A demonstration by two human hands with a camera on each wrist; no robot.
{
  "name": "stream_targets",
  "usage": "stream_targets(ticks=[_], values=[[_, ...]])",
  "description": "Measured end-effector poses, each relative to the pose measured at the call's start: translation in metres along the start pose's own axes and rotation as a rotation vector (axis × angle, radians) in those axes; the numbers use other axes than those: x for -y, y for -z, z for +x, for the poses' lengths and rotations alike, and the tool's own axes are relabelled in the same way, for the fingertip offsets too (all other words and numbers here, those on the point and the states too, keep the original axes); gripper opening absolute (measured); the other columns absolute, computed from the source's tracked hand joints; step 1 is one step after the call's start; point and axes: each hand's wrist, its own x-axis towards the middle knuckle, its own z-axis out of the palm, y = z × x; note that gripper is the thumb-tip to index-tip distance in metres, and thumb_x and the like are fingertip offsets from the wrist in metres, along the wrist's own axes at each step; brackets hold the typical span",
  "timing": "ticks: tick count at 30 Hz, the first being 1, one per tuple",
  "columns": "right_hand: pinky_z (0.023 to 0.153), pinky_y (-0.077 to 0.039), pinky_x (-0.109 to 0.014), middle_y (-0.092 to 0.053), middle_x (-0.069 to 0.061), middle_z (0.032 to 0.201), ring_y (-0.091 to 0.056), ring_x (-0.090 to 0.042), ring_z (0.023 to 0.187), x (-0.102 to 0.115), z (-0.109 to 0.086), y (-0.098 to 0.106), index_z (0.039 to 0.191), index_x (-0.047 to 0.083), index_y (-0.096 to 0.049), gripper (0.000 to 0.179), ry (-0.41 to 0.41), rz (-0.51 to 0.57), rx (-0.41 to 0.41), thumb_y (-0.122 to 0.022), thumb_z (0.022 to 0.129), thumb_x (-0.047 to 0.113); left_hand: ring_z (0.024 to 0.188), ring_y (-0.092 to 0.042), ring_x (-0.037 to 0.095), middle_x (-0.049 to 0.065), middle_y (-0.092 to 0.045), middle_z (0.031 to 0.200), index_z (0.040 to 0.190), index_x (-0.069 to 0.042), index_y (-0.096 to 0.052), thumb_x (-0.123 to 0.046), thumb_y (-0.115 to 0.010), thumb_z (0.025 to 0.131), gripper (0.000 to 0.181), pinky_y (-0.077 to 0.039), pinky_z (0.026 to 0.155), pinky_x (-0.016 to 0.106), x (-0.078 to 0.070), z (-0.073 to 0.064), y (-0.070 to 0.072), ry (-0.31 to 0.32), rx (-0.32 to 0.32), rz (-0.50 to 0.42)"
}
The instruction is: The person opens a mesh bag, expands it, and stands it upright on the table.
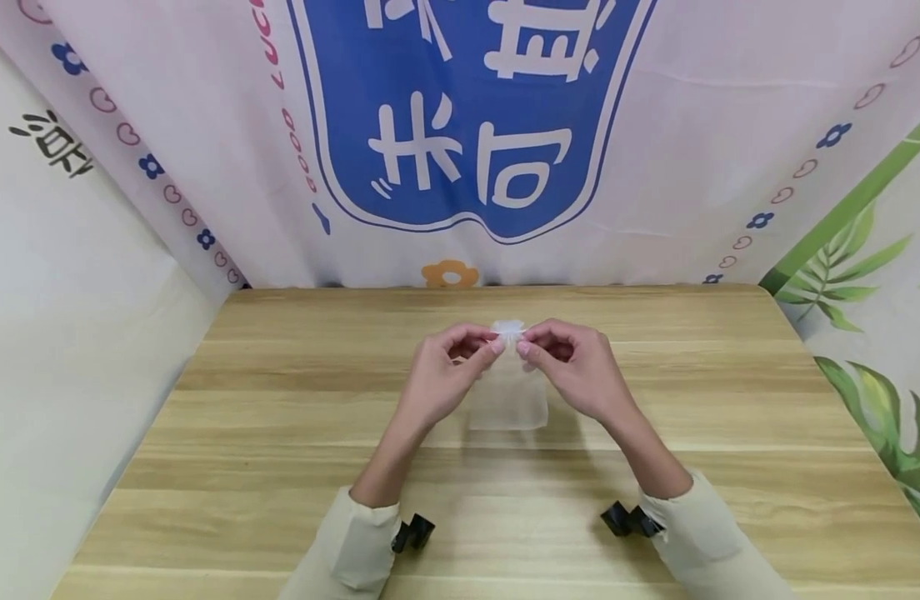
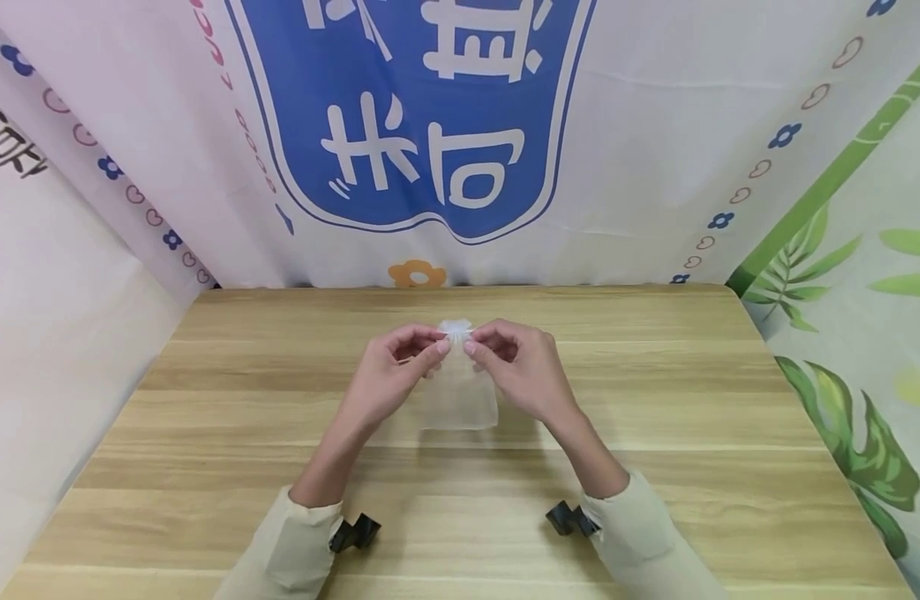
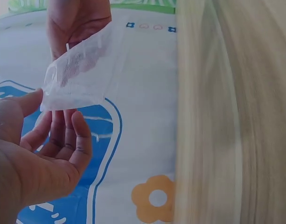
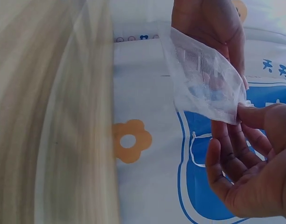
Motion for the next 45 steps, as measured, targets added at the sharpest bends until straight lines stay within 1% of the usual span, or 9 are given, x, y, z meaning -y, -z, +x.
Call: stream_targets(ticks=[4, 8, 15, 22, 24, 32, 36, 40, 45], values=[[0.063, -0.058, -0.023, -0.08, -0.013, 0.092, -0.076, -0.014, 0.075, 0.0021, 0.0039, 0.0005, 0.108, 0.004, -0.078, 0.012, 0.003, 0.011, 0.005, -0.076, 0.102, 0.014, 0.078, -0.067, 0.013, 0.015, -0.078, 0.095, 0.112, -0.002, -0.079, -0.017, -0.079, 0.1, 0.02, -0.057, 0.068, 0.02, 0.0021, 0.0038, -0.0014, -0.029, 0.001, -0.008], [0.061, -0.056, -0.023, -0.08, -0.013, 0.093, -0.076, -0.013, 0.075, 0.0023, 0.0043, 0.0004, 0.106, 0.004, -0.078, 0.012, 0.013, 0.004, 0.005, -0.075, 0.102, 0.015, 0.076, -0.066, 0.012, 0.016, -0.077, 0.093, 0.107, 0.0, -0.079, -0.014, -0.079, 0.099, 0.016, -0.058, 0.068, 0.02, 0.0042, 0.0048, -0.0033, -0.051, -0.007, -0.022], [0.059, -0.057, -0.024, -0.079, -0.013, 0.091, -0.076, -0.013, 0.072, -0.0011, 0.0035, -0.0002, 0.103, 0.005, -0.078, 0.012, 0.025, 0.01, -0.008, -0.076, 0.102, 0.016, 0.074, -0.065, 0.014, 0.015, -0.077, 0.092, 0.104, -0.001, -0.079, -0.014, -0.078, 0.1, 0.013, -0.056, 0.065, 0.02, 0.0073, 0.0038, -0.006, -0.059, -0.028, -0.025], [0.051, -0.043, -0.022, -0.079, -0.013, 0.088, -0.074, -0.013, 0.067, -0.0025, 0.0038, -0.0007, 0.102, 0.006, -0.079, 0.012, 0.02, 0.014, -0.039, -0.077, 0.101, 0.018, 0.074, -0.066, 0.015, 0.016, -0.076, 0.089, 0.1, -0.001, -0.079, -0.013, -0.077, 0.1, 0.013, -0.057, 0.064, 0.02, 0.0105, 0.0041, -0.006, -0.067, -0.076, -0.061], [0.05, -0.042, -0.022, -0.079, -0.013, 0.088, -0.074, -0.013, 0.067, -0.0026, 0.0037, -0.0006, 0.103, 0.006, -0.079, 0.013, 0.018, 0.011, -0.047, -0.077, 0.101, 0.019, 0.073, -0.066, 0.015, 0.016, -0.076, 0.089, 0.099, -0.001, -0.079, -0.014, -0.077, 0.1, 0.013, -0.057, 0.063, 0.021, 0.0103, 0.004, -0.0058, -0.065, -0.086, -0.066], [0.052, -0.047, -0.022, -0.079, -0.016, 0.09, -0.075, -0.012, 0.068, -0.0023, 0.0029, 0.0043, 0.104, 0.005, -0.079, 0.014, 0.0, 0.025, -0.072, -0.076, 0.102, 0.018, 0.071, -0.065, 0.015, 0.012, -0.073, 0.084, 0.099, -0.003, -0.079, -0.016, -0.077, 0.1, 0.013, -0.057, 0.06, 0.021, 0.0084, 0.0047, -0.0059, -0.046, -0.115, -0.085], [0.055, -0.053, -0.022, -0.077, -0.021, 0.092, -0.074, -0.011, 0.068, -0.0019, 0.0026, 0.0072, 0.103, 0.002, -0.079, 0.014, -0.004, 0.041, -0.078, -0.076, 0.102, 0.016, 0.071, -0.064, 0.016, 0.011, -0.072, 0.083, 0.099, -0.005, -0.079, -0.017, -0.077, 0.1, 0.012, -0.06, 0.061, 0.027, 0.0066, 0.0041, -0.0047, -0.034, -0.12, -0.087], [0.057, -0.055, -0.023, -0.076, -0.022, 0.093, -0.075, -0.012, 0.069, -0.002, 0.0026, 0.0079, 0.105, 0.002, -0.078, 0.014, -0.01, 0.052, -0.063, -0.075, 0.102, 0.016, 0.071, -0.063, 0.017, 0.013, -0.072, 0.086, 0.101, -0.004, -0.078, -0.016, -0.076, 0.101, 0.012, -0.059, 0.06, 0.028, 0.0068, 0.0039, -0.005, -0.039, -0.101, -0.085], [0.058, -0.054, -0.024, -0.078, -0.017, 0.091, -0.073, -0.013, 0.07, -0.0027, 0.0026, 0.0058, 0.107, 0.004, -0.077, 0.016, -0.032, 0.042, -0.034, -0.077, 0.101, 0.019, 0.068, -0.063, 0.013, 0.016, -0.075, 0.09, 0.108, 0.0, -0.077, -0.015, -0.077, 0.1, 0.017, -0.052, 0.057, 0.02, 0.0067, 0.0041, -0.0085, -0.037, -0.064, -0.092]])
